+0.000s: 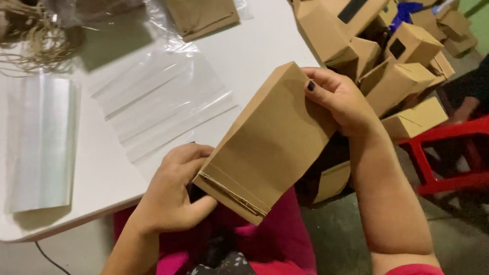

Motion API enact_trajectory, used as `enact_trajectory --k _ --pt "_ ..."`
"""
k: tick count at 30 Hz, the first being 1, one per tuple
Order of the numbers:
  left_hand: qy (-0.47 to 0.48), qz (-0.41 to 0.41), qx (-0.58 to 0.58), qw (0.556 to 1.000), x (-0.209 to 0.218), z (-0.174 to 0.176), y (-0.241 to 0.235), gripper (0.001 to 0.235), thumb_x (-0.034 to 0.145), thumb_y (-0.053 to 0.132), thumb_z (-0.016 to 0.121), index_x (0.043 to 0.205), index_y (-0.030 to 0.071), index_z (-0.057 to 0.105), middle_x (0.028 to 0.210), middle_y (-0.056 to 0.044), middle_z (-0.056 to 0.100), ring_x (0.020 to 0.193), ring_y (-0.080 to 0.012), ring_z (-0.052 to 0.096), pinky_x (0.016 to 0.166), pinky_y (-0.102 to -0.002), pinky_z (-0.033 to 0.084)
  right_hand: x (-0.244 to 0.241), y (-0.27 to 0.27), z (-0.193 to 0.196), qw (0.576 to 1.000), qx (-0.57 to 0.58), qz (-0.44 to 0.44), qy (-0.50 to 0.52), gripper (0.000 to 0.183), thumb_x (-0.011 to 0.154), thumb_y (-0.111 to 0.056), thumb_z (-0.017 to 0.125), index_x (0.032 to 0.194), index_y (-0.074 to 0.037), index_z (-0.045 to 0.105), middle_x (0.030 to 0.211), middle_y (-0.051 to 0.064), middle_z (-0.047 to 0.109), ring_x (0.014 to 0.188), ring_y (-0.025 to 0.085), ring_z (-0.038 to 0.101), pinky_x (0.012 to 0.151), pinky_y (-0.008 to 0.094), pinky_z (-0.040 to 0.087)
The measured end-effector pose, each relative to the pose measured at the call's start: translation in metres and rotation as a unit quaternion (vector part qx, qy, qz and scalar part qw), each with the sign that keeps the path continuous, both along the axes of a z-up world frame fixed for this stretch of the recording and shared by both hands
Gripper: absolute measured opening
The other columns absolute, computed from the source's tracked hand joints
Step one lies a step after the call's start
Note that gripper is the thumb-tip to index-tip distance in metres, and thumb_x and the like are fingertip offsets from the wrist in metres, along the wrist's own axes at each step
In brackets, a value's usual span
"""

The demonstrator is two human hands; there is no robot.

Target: Packaging brown paper bags into clear plastic sleeves on a white table.

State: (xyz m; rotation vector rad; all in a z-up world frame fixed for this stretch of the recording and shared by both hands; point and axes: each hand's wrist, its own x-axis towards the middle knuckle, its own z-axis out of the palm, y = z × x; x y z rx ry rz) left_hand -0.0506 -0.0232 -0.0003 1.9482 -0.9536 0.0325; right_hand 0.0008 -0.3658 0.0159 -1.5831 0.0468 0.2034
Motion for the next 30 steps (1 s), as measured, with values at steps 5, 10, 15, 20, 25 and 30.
enact_trajectory --k 5,10,15,20,25,30 --pt "0.044 -0.049 -0.067 0.996 -0.011 0.014 0.027 0.051 0.085 0.034 0.066 0.128 0.005 0.063 0.142 -0.016 0.056 0.132 -0.0328 0.054 0.113 -0.045 0.040 -0.005 0.006 -0.071 0.969 0.129 -0.026 -0.207 0.080 0.089 -0.051 0.076 0.150 -0.008 0.047 0.145 0.010 0.058 0.136 0.024 0.056 0.115 0.040 0.049" --pt "-0.151 0.111 -0.064 0.980 -0.022 -0.001 0.020 0.031 0.099 0.016 0.061 0.130 0.010 0.065 0.128 -0.010 0.067 0.117 -0.0267 0.066 0.118 -0.054 0.033 -0.042 0.071 -0.046 0.950 0.070 -0.005 -0.303 0.078 0.094 -0.044 0.074 0.152 -0.004 0.041 0.151 0.025 0.052 0.146 0.036 0.049 0.123 0.049 0.043" --pt "-0.324 0.202 0.031 0.924 -0.032 0.001 0.004 0.021 0.103 0.001 0.056 0.118 -0.004 0.070 0.121 -0.017 0.068 0.105 -0.0331 0.063 0.091 -0.047 0.053 -0.088 0.111 -0.076 0.945 0.146 -0.246 -0.157 0.038 0.101 -0.012 0.061 0.134 0.004 0.054 0.114 0.016 0.064 0.099 0.025 0.066 0.085 0.037 0.060" --pt "-0.305 0.214 0.045 0.927 -0.041 -0.018 -0.005 0.030 0.098 0.010 0.051 0.118 -0.002 0.069 0.126 -0.016 0.067 0.110 -0.0329 0.061 0.099 -0.052 0.042 -0.140 0.149 -0.084 0.957 0.257 -0.112 -0.078 0.081 0.089 -0.040 0.078 0.147 0.000 0.038 0.121 0.018 0.064 0.102 0.029 0.068 0.078 0.039 0.059" --pt "-0.217 0.126 0.057 0.966 -0.049 -0.016 0.000 0.055 0.082 0.026 0.063 0.129 -0.003 0.063 0.137 -0.018 0.061 0.125 -0.0394 0.056 0.114 -0.063 0.029 -0.137 0.159 -0.066 0.955 0.240 -0.168 -0.049 0.094 0.078 -0.012 0.076 0.156 -0.007 0.024 0.144 0.025 0.052 0.129 0.031 0.055 0.107 0.046 0.048" --pt "-0.243 0.156 0.008 0.957 -0.051 -0.011 0.016 0.027 0.090 0.014 0.070 0.114 0.001 0.070 0.125 -0.014 0.068 0.117 -0.0345 0.063 0.115 -0.067 0.033 -0.123 0.138 -0.021 0.954 0.067 -0.284 0.071 0.061 0.082 0.006 0.060 0.142 0.004 0.054 0.128 0.021 0.066 0.108 0.031 0.065 0.097 0.042 0.056"
